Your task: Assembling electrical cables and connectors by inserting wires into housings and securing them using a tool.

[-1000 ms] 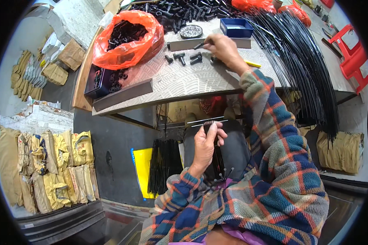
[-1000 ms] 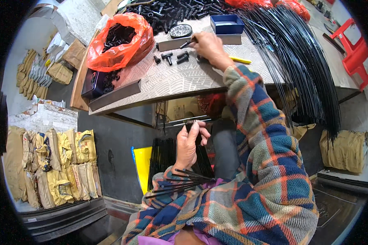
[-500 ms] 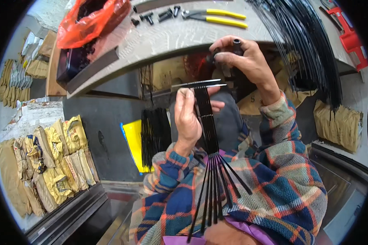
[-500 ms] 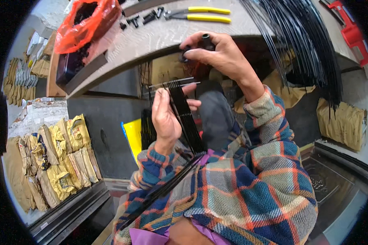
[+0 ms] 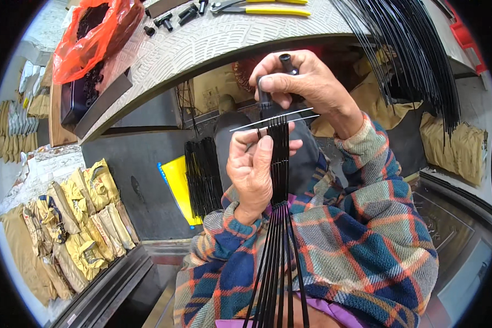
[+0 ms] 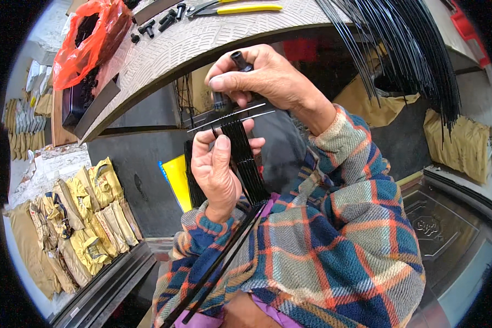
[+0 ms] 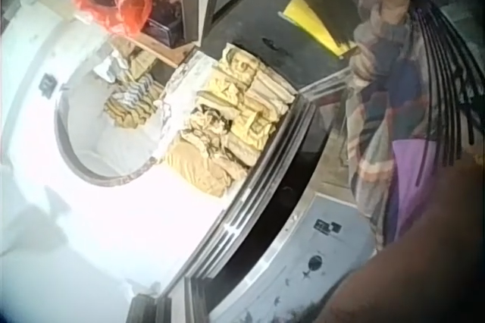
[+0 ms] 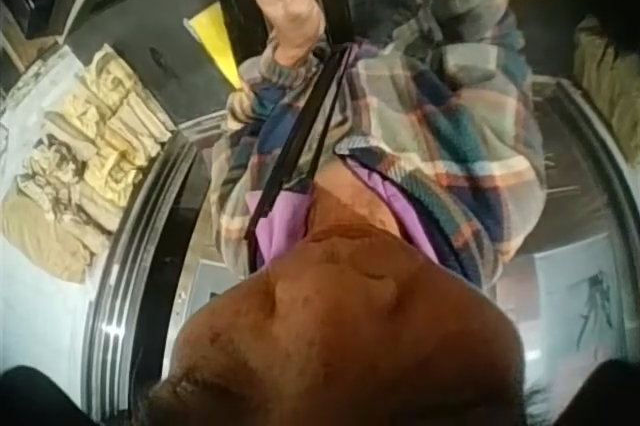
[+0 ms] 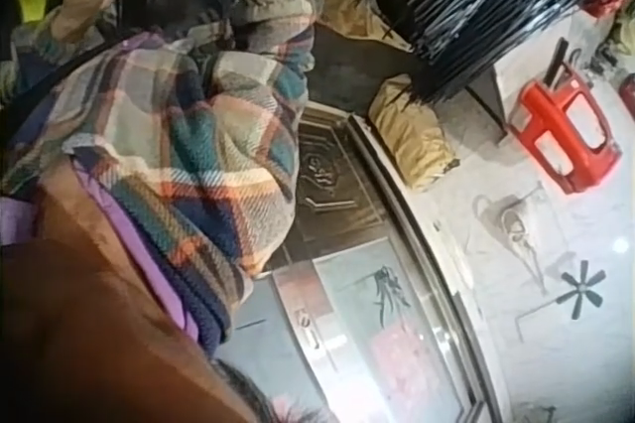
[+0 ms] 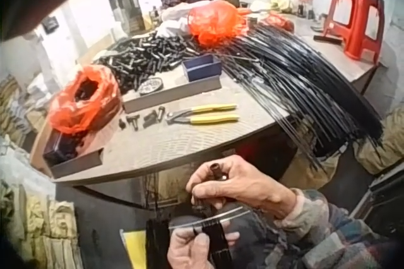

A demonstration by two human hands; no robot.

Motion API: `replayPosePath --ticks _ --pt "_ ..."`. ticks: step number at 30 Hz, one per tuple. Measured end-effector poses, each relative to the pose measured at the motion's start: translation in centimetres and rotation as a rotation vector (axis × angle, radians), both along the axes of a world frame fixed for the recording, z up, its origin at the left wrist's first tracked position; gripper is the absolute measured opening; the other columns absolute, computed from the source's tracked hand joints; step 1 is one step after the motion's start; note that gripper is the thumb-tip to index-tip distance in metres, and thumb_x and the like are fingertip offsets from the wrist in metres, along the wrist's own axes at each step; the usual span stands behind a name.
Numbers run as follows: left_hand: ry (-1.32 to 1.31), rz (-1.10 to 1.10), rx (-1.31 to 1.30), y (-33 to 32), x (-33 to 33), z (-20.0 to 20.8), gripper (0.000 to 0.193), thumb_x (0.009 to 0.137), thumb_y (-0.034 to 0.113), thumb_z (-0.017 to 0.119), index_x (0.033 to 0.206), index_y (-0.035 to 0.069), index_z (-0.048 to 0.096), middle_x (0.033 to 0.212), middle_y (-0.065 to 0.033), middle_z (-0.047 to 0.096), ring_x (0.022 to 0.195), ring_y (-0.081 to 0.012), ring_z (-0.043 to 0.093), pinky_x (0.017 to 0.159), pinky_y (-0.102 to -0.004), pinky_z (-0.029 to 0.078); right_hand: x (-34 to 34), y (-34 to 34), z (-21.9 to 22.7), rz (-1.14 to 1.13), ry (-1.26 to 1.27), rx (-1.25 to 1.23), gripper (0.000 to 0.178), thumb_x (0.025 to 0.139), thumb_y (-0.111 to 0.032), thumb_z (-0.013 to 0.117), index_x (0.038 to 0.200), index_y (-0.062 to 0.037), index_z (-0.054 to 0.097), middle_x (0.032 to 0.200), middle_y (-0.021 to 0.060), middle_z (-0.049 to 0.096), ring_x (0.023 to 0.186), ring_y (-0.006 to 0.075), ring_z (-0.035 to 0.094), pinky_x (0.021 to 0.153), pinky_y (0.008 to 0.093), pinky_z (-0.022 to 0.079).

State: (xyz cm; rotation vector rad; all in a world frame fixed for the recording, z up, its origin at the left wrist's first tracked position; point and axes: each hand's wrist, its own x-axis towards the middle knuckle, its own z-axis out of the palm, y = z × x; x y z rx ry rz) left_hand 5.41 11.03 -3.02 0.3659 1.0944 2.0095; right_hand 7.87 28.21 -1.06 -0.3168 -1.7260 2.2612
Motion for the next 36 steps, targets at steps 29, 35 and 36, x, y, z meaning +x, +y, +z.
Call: replayPosePath --ticks 29,35,36 --pt "-0.012 -0.020 0.117 -0.7 1.2 0.7 0.035 0.089 0.007 0.046 0.114 0.002 0.022 0.102 -0.0288 0.056 0.084 -0.0295 0.063 0.075 -0.0351 0.053 -0.2 -2.3 0.8 0.108 -0.012 0.066 0.014 0.074 -0.012 0.066 0.072 -0.0071 0.053 0.062 -0.0046 0.051 0.050 0.0018 0.047 0.045 0.0154 0.036" --pt "-0.009 0.013 0.078 -0.3 1.2 0.7 0.029 0.089 0.008 0.048 0.108 0.001 0.026 0.096 -0.0259 0.058 0.079 -0.0270 0.064 0.071 -0.0322 0.053 -0.1 -1.9 1.1 0.153 0.072 0.257 0.018 0.069 -0.009 0.071 0.074 -0.0041 0.055 0.069 -0.0028 0.052 0.066 0.0038 0.049 0.060 0.0189 0.040" --pt "-0.002 0.021 0.083 -0.2 1.2 0.5 0.029 0.089 0.008 0.048 0.108 0.001 0.026 0.096 -0.0259 0.058 0.079 -0.0270 0.064 0.072 -0.0323 0.054 -0.1 -1.9 1.0 0.152 0.070 0.257 0.018 0.069 -0.009 0.071 0.074 -0.0041 0.055 0.069 -0.0028 0.052 0.066 0.0038 0.049 0.060 0.0189 0.040"
